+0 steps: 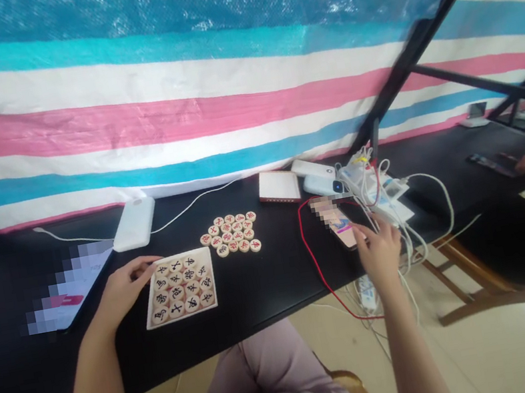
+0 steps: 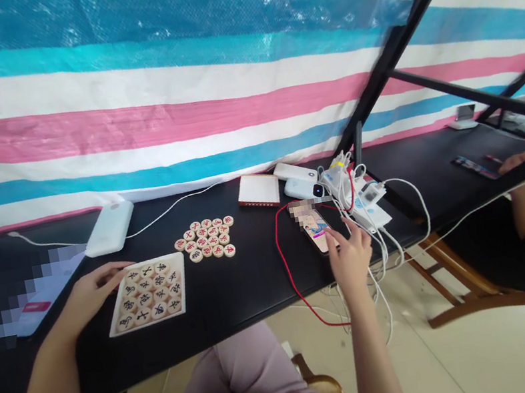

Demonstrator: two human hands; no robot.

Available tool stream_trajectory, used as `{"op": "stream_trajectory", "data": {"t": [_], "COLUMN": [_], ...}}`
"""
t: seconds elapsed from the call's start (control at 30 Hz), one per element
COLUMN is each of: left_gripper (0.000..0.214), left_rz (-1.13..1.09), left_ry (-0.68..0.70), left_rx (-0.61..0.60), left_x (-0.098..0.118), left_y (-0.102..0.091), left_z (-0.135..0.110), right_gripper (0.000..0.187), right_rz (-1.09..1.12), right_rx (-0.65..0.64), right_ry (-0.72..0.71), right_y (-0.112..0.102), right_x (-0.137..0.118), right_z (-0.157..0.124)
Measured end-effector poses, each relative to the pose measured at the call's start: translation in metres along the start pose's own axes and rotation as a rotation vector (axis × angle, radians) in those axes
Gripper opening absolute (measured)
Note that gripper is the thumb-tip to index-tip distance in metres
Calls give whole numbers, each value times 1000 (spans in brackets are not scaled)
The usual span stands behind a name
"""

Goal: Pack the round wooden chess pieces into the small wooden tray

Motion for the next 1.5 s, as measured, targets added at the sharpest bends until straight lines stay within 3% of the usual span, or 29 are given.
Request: {"op": "stream_trajectory", "data": {"t": [0.1, 0.37, 0.67, 0.83, 1.17, 1.33, 1.5], "left_gripper": [46, 48, 46, 45, 45, 45, 45], "left_rz": [8, -78, -82, -73, -64, -64, -114], "left_ry": [-10, -25, -23, -24, -5, 13, 19], "left_rx": [8, 13, 24, 8, 22, 41, 27], "left_x": [0, 1, -2, -7, -6, -5, -4], "left_y": [0, -2, 0, 1, 1, 2, 3], "left_z": [0, 0, -1, 1, 1, 1, -2], "right_gripper": [32, 30, 35, 36, 34, 33, 28], "right_rz": [-125, -228, -153, -167, -148, -19, 254], "right_rx": [-28, -150, -60, -23, -99, -106, -261], "right_ry": [2, -25, 6, 51, 52, 3, -266], "right_y": [-4, 7, 7, 9, 11, 11, 10], "right_x": [20, 16, -4, 1, 5, -21, -96], "right_z": [-3, -4, -5, -6, -11, -8, -18]}}
Point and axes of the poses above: each hand's wrist, its own z-axis towards the middle knuckle, its own y-axis out of the palm, x = y × z, the point moved 1 cm from there along z, towards the middle knuckle, and after that the axes turned 3 degrees about y, right-handed, at the moved point
